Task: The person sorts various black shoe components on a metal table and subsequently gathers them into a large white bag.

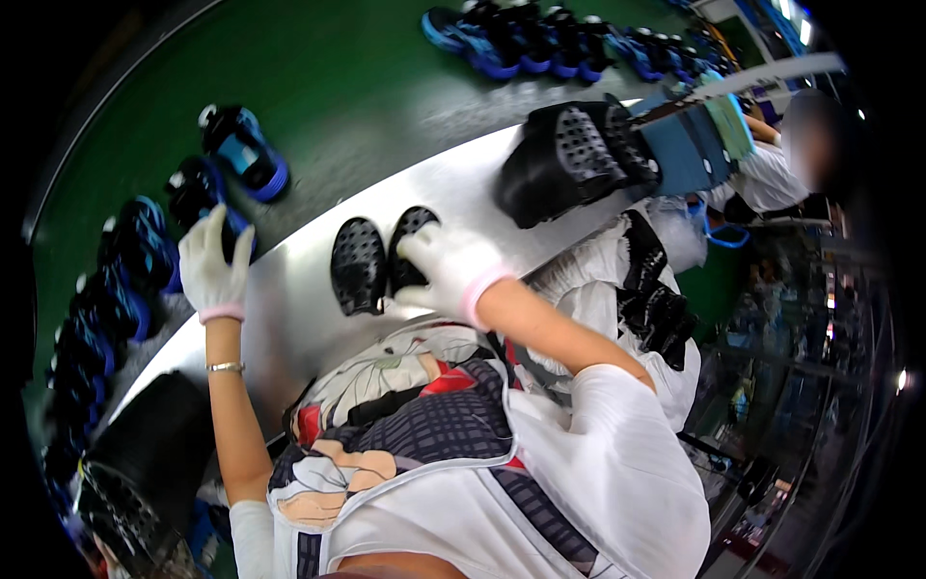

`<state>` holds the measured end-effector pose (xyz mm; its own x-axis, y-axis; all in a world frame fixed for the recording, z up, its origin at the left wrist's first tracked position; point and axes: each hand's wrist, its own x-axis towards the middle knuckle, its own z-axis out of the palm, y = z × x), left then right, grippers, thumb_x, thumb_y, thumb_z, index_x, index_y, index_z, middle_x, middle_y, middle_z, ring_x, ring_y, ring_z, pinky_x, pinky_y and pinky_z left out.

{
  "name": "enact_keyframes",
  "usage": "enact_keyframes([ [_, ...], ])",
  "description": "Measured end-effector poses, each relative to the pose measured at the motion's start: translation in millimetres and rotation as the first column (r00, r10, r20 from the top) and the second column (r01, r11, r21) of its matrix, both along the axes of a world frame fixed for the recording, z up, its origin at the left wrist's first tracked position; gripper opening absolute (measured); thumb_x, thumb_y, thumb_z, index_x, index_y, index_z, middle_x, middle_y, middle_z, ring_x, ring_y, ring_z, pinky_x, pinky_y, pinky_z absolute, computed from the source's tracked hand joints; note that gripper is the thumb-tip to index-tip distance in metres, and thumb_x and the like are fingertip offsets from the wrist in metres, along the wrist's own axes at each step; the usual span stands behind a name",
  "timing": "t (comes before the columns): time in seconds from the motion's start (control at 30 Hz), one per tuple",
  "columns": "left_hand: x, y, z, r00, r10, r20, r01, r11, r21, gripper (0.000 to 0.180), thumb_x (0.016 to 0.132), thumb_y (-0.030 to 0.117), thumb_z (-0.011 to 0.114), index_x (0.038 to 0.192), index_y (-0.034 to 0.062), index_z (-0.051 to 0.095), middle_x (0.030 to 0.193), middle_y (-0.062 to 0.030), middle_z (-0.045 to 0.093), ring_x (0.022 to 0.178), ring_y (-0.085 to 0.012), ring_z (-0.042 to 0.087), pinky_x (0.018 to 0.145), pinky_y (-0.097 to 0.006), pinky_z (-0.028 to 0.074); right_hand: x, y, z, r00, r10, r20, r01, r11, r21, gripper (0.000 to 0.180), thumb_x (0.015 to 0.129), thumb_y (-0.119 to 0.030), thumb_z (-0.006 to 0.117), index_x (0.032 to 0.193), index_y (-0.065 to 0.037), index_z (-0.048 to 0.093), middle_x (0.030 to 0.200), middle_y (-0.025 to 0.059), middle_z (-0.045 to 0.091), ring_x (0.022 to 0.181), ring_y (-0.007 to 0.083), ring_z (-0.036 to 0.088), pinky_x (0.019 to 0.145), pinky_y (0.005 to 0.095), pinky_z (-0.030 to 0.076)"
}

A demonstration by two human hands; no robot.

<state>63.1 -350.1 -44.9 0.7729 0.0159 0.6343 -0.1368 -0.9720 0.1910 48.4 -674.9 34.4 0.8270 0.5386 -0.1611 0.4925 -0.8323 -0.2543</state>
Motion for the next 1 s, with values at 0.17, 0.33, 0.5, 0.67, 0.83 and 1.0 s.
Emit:
enact_keyframes([
  [0.17, 16, 28, -8, 0.969, 0.208, -0.133, -0.186, 0.97, 0.157, 0.028, 0.086, 0.021, 0.066, 0.113, 0.0145, 0.067, 0.105, -0.0048, 0.066, 0.095, -0.0266, 0.06, 0.082, -0.04, 0.048, -13, -9, -34, 0.998, -0.03, 0.051, 0.022, 0.989, 0.148, 0.037, 0.073, -0.036, 0.07, 0.094, -0.007, 0.061, 0.094, 0.0154, 0.059, 0.091, 0.0337, 0.061, 0.078, 0.0442, 0.051],
  [0.33, 42, 25, 21, 0.98, -0.018, -0.196, 0.032, 0.997, 0.067, 0.041, 0.086, 0.023, 0.067, 0.122, 0.0059, 0.061, 0.122, -0.0147, 0.06, 0.108, -0.0341, 0.055, 0.093, -0.042, 0.046, -10, -8, -32, 0.999, 0.002, 0.054, -0.012, 0.981, 0.194, 0.037, 0.07, -0.034, 0.072, 0.091, -0.005, 0.061, 0.093, 0.0157, 0.06, 0.091, 0.0338, 0.061, 0.079, 0.0434, 0.051],
  [0.5, 66, 7, -1, 0.906, -0.254, -0.339, 0.166, 0.949, -0.267, 0.035, 0.087, 0.018, 0.064, 0.116, 0.0003, 0.057, 0.123, -0.0198, 0.055, 0.107, -0.039, 0.055, 0.093, -0.04, 0.045, -11, -16, -6, 0.999, -0.043, 0.03, 0.033, 0.961, 0.273, 0.039, 0.071, -0.031, 0.075, 0.096, -0.005, 0.06, 0.09, 0.0139, 0.059, 0.084, 0.0339, 0.061, 0.074, 0.0434, 0.05],
  [0.67, 53, 3, 9, 0.834, -0.302, -0.461, 0.181, 0.94, -0.289, 0.02, 0.088, 0.013, 0.061, 0.102, 0.0, 0.059, 0.103, -0.02, 0.058, 0.091, -0.0411, 0.056, 0.081, -0.042, 0.046, -2, -16, 26, 0.996, -0.076, 0.042, 0.052, 0.907, 0.418, 0.04, 0.074, -0.03, 0.074, 0.1, -0.004, 0.059, 0.094, 0.0142, 0.06, 0.089, 0.0344, 0.061, 0.077, 0.0424, 0.049],
  [0.83, 23, -22, 45, 0.887, -0.348, -0.303, 0.204, 0.885, -0.419, 0.036, 0.091, 0.016, 0.063, 0.123, 0.0002, 0.06, 0.112, -0.0132, 0.059, 0.094, -0.0225, 0.059, 0.081, -0.034, 0.049, 20, 11, 40, 0.988, -0.009, 0.154, -0.065, 0.879, 0.472, 0.038, 0.071, -0.028, 0.071, 0.097, -0.002, 0.062, 0.097, 0.0159, 0.061, 0.091, 0.0336, 0.061, 0.079, 0.0428, 0.051],
  [1.0, -7, -30, 39, 0.406, -0.832, 0.379, -0.139, -0.466, -0.874, 0.072, 0.101, 0.051, 0.04, 0.149, -0.0018, 0.027, 0.149, -0.0129, 0.039, 0.133, -0.0258, 0.041, 0.112, -0.037, 0.031, 17, 58, 46, 0.927, 0.185, 0.326, -0.345, 0.759, 0.552, 0.034, 0.07, -0.025, 0.072, 0.095, -0.005, 0.063, 0.097, 0.015, 0.061, 0.089, 0.0327, 0.062, 0.077, 0.0426, 0.052],
])
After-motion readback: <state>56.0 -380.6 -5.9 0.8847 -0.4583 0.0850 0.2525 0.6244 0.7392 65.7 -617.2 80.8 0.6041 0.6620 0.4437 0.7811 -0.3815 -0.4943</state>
